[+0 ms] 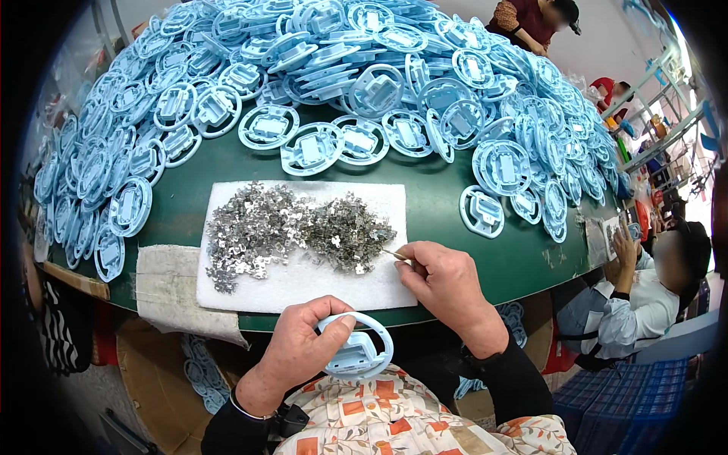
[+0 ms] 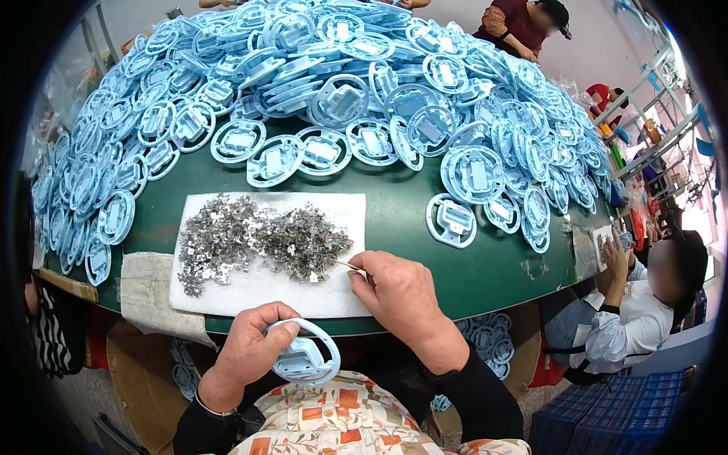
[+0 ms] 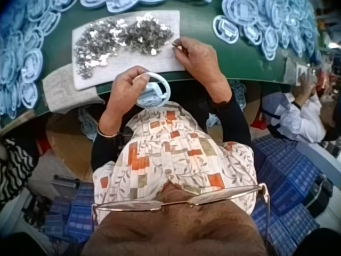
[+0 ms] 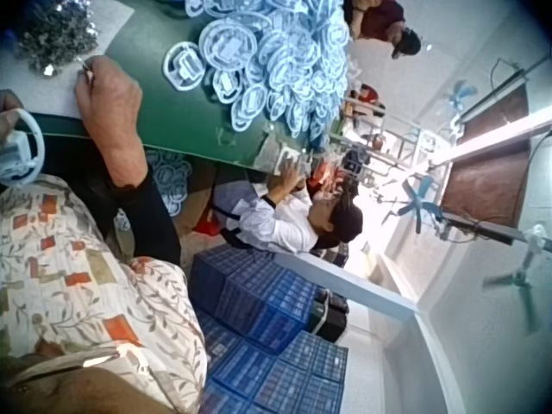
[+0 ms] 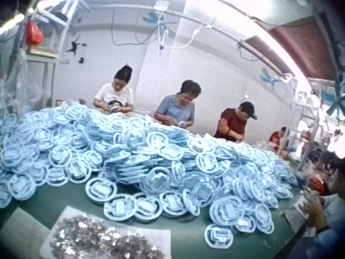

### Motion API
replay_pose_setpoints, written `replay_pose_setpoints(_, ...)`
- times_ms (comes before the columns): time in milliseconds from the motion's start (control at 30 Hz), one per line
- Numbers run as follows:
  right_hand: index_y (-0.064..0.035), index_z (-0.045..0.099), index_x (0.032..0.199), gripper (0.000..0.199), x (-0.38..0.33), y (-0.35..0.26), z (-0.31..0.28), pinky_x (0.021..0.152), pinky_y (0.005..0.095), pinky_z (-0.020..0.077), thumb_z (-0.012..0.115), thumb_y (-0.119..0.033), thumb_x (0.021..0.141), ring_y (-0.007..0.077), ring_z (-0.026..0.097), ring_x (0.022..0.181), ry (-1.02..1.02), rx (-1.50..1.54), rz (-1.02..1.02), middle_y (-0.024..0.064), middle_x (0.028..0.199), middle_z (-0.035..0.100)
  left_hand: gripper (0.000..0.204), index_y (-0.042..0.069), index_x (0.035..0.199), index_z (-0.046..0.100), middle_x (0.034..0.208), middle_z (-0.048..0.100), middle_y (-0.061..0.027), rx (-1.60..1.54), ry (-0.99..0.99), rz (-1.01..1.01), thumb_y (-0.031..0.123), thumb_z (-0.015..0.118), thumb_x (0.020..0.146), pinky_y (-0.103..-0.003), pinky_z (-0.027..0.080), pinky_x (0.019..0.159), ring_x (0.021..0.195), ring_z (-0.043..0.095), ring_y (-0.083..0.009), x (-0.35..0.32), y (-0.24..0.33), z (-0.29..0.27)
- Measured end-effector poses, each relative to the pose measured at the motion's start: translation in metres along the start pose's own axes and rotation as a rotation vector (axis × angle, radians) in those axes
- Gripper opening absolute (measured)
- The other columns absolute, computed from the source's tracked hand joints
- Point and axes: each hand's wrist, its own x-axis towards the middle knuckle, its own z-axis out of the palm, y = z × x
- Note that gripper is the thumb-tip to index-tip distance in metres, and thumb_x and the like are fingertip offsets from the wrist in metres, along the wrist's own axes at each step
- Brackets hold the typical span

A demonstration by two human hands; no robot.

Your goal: The person repeatedly picks up light-blue plastic rings and uses a small pointed tool to press or adjust internal components. They handle the parts one at a time, occasionally placing finished units back onto the table among many similar items.

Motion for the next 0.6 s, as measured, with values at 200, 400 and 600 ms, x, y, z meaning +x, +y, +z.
replay_pose_setpoints(200, -0.0072, 0.070, 0.090, 0.010, 0.016, 0.002, 0.021, 0.059, 0.0410, 0.0527, 0.072, -0.014, 0.084, 0.0289, 0.068, 0.067, 0.097, -0.024, -0.103, 0.0092, 0.077, 0.069, 0.016, -0.001, 0.101, 0.068, 0.084, 0.068, 0.0011, -0.008, 0.029, -0.009, 0.012, 0.060, 0.097, -0.020, 0.047, 0.065, 0.073, 0.057, -0.0025, -0.002, 0.003, 0.002)
replay_pose_setpoints(400, -0.0080, 0.071, 0.092, 0.012, 0.005, -0.002, -0.002, 0.058, 0.0396, 0.0519, 0.074, -0.015, 0.083, 0.0266, 0.067, 0.065, -0.078, -0.031, 0.048, 0.0080, 0.076, 0.068, 0.015, 0.000, 0.101, 0.068, 0.082, 0.067, 0.0021, -0.006, 0.026, -0.005, 0.013, 0.061, 0.098, -0.020, 0.046, 0.064, 0.072, 0.056, -0.0023, -0.003, 0.000, 0.001)
replay_pose_setpoints(600, -0.0073, 0.071, 0.099, 0.014, -0.005, 0.010, -0.004, 0.061, 0.0371, 0.0534, 0.073, -0.010, 0.085, 0.0271, 0.068, 0.068, 0.007, 0.087, 0.030, 0.0094, 0.082, 0.069, 0.015, 0.000, 0.100, 0.069, 0.080, 0.066, 0.0026, 0.001, 0.013, 0.002, 0.012, 0.061, 0.097, -0.020, 0.045, 0.064, 0.071, 0.055, -0.0020, -0.002, 0.004, 0.003)
